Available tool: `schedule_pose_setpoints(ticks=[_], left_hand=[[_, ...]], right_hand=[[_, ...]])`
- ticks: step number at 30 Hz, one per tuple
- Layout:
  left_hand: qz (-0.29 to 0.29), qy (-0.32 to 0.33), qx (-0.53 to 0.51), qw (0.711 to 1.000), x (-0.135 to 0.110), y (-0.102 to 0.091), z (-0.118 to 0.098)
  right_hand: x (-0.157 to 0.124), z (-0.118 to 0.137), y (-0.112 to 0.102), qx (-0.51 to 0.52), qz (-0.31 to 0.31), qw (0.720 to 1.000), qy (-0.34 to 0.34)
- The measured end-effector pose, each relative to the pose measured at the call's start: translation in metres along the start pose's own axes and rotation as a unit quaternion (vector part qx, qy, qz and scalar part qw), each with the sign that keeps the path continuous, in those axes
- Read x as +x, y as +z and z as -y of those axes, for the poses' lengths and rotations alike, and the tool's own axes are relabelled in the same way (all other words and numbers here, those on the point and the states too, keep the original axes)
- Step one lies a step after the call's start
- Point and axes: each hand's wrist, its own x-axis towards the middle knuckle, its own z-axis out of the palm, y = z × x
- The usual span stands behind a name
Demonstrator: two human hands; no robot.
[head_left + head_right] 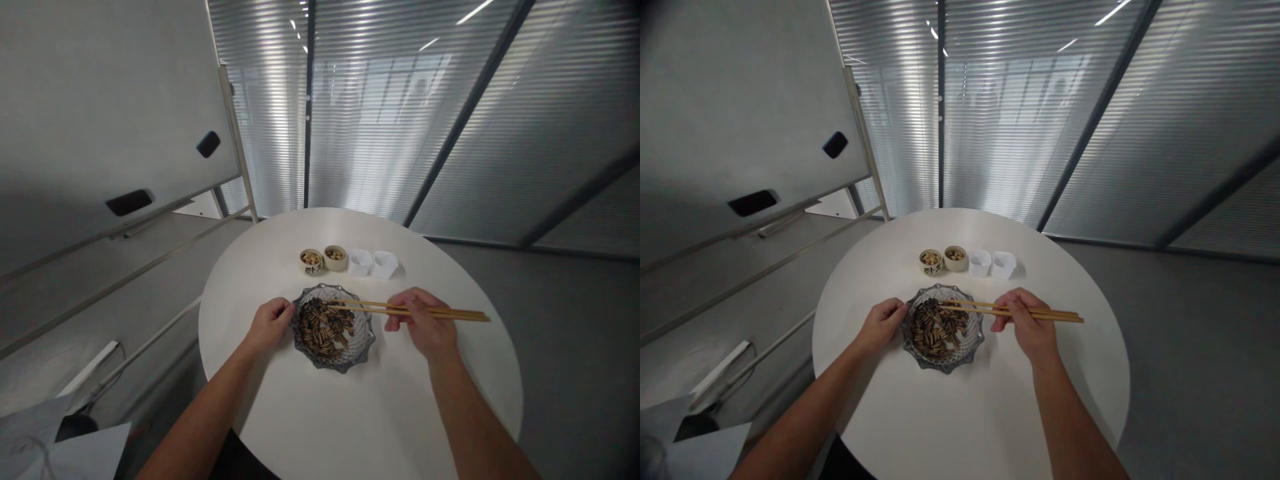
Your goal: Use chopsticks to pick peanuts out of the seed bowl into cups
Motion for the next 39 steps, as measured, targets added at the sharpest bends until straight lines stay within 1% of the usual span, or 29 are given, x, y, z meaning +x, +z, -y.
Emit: schedule_pose_setpoints(ticks=[4, 10, 15, 20, 27, 31, 35, 39], left_hand=[[-0.004, -0.008, -0.001, 1.0, 0.0, 0.001, 0.0], [-0.004, -0.003, -0.002, 1.0, -0.001, -0.001, -0.005], [-0.008, -0.008, -0.002, 1.0, -0.001, -0.001, -0.005], [-0.004, -0.004, -0.006, 1.0, -0.001, 0.0, 0.0], [-0.001, -0.003, -0.005, 1.0, 0.0, -0.001, 0.0], [-0.005, -0.002, -0.007, 1.0, -0.001, -0.001, 0.0], [-0.004, 0.004, -0.002, 1.0, -0.001, -0.002, -0.001], [-0.006, 0.005, -0.001, 1.0, 0.0, -0.002, -0.002]], right_hand=[[-0.007, -0.012, 0.002, -0.007, 0.026, 1.0, 0.005], [-0.008, -0.009, 0.008, -0.074, 0.04, 0.996, 0.03], [-0.008, -0.014, 0.016, -0.09, 0.043, 0.994, 0.048], [-0.011, -0.017, 0.02, -0.109, 0.036, 0.993, 0.025], [-0.014, -0.014, 0.024, -0.113, 0.029, 0.993, -0.001], [-0.015, -0.015, 0.022, -0.11, 0.045, 0.993, -0.002], [-0.017, -0.015, 0.02, -0.131, 0.067, 0.989, -0.016], [-0.019, -0.013, 0.022, -0.141, 0.071, 0.987, -0.025]])
